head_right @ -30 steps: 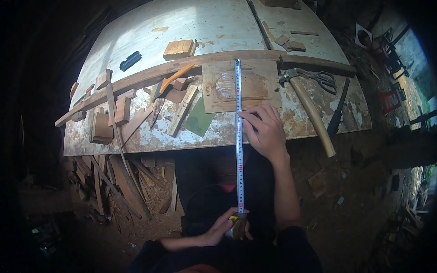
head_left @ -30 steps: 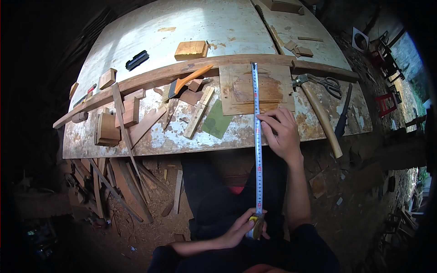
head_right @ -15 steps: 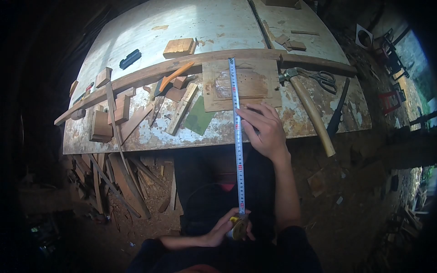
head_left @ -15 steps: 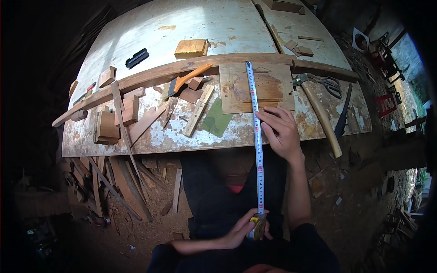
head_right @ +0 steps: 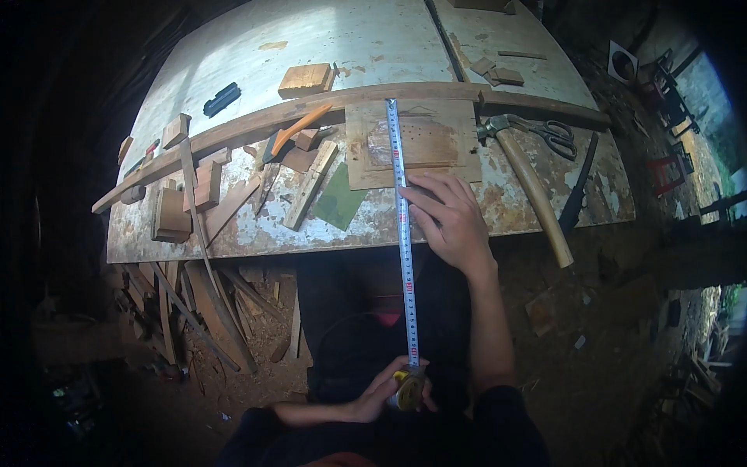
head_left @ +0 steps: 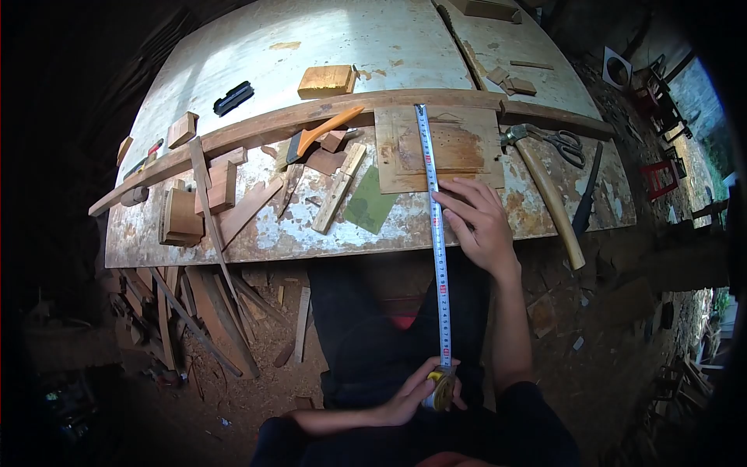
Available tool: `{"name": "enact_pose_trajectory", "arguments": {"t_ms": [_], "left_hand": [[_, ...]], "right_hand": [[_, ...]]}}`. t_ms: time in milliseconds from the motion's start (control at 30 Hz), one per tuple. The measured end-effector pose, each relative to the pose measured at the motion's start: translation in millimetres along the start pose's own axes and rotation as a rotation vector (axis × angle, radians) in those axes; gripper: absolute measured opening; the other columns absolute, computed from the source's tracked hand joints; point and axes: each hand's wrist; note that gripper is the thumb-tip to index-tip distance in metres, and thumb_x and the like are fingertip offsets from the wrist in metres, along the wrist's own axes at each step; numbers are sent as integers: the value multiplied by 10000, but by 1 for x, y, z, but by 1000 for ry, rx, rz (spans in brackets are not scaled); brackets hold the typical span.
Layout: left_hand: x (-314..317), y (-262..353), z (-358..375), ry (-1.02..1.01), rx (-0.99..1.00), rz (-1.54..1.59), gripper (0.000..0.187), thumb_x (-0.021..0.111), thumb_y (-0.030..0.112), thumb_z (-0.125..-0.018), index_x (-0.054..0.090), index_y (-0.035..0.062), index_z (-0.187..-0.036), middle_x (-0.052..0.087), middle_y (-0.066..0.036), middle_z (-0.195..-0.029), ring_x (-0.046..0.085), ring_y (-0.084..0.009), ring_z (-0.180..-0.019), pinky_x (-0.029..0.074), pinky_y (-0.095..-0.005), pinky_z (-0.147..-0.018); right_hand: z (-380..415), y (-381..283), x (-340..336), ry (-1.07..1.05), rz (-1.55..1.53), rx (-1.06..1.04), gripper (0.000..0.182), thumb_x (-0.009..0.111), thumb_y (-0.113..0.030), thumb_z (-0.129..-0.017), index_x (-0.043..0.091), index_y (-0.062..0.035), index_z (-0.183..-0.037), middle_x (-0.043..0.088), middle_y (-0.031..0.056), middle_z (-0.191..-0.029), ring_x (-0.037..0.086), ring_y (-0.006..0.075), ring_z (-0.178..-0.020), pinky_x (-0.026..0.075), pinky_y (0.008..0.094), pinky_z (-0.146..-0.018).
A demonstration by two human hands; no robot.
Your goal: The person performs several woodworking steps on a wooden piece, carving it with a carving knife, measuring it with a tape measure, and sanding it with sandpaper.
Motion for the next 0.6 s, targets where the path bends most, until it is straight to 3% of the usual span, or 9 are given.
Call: {"name": "enact_pose_trajectory", "arguments": {"t_ms": [433,600], "left_hand": [[-1,0,-1,10,-5,5,816,428,664,-1127,289,61,-1660,635,-171,-1240,746,-346,-1146,583,-352,-880],[-1,-1,-1,13,-6,19,804,429,656,-1130,293,66,-1659,635,-168,-1234,748,-350,-1142,584,-355,-881]], "right_hand": [[0,0,2,-14,42,9,300,714,-190,-1021,827,-164,-1298,819,63,-1270,635,349,-1355,422,497,-1205],[0,0,2,-12,46,2,298,721,-183,-1007,832,-158,-1282,786,74,-1320,628,344,-1343,438,493,-1185]]}}
Point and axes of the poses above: each hand's wrist, its own z-axis away from the middle knuckle, its own x-axis out of the palm, y = z × x
